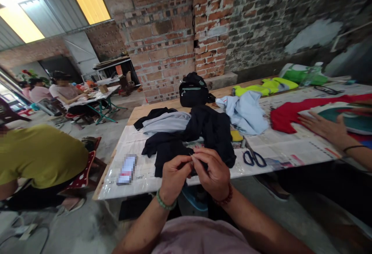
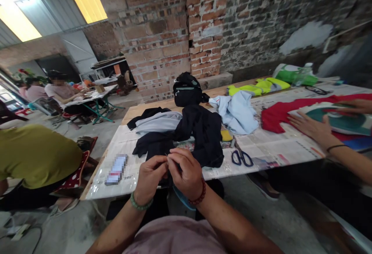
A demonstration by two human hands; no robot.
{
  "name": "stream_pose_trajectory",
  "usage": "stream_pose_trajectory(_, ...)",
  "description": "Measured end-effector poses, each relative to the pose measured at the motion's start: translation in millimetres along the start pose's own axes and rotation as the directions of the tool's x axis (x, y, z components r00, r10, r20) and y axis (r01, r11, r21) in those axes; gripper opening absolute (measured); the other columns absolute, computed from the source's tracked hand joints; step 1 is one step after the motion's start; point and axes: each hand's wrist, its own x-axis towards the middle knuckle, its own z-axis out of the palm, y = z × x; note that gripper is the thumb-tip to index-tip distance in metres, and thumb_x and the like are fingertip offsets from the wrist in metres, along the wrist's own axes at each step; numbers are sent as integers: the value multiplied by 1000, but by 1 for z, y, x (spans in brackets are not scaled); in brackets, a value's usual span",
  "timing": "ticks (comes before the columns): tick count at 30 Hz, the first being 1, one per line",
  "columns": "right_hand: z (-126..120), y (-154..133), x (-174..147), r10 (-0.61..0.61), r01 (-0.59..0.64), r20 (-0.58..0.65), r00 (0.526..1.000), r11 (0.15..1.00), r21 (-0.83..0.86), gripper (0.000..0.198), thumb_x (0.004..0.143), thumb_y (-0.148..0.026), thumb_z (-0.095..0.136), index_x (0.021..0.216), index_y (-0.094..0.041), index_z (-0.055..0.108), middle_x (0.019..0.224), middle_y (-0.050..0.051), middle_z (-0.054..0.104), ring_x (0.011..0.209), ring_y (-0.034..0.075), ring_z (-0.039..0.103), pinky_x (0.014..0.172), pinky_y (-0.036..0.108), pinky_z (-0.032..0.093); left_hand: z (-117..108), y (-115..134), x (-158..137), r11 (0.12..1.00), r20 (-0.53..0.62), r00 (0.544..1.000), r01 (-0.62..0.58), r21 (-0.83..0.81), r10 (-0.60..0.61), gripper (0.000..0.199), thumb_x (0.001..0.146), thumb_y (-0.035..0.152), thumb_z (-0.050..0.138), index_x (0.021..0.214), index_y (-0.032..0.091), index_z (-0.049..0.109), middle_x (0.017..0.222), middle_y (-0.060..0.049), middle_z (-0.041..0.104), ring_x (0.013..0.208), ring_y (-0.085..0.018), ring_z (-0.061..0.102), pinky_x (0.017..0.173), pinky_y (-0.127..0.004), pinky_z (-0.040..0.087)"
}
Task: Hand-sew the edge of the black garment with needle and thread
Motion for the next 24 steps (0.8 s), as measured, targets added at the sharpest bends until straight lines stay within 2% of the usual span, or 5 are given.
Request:
stream_pose_trajectory(11, 1, 1, 0, 4, -4, -12, 1000, 1000, -7, 18, 75, -9, 53, 89, -19, 57, 87, 6, 62, 85, 16, 59, 74, 32, 51, 0, -1, 2, 1000, 6, 1000, 3, 16, -3, 14, 65, 25, 60, 73, 15, 67, 51, 2, 55, 42, -6, 45, 39, -16, 33)
stream_pose_trajectory(17, 0, 0, 0, 6, -6, -24, 1000, 1000, 1, 18, 74, -9, 53, 88, -19, 57, 86, 6, 62, 85, 16, 59, 73, 32, 51, 0, -3, 2, 998, 44, 998, 51, -21, -50, 17, 66, 28, 61, 74, 15, 67, 48, 3, 52, 41, -6, 43, 38, -16, 30)
stream_pose_trajectory(24, 1, 1, -1, 11, -11, -25, 1000, 1000, 6, 19, 73, -7, 54, 88, -19, 57, 85, 6, 62, 84, 16, 59, 74, 31, 51, 0, -3, 2, 999, 36, 998, 45, -23, -44, 16, 66, 27, 61, 74, 14, 67, 47, 3, 51, 40, -5, 42, 37, -15, 29)
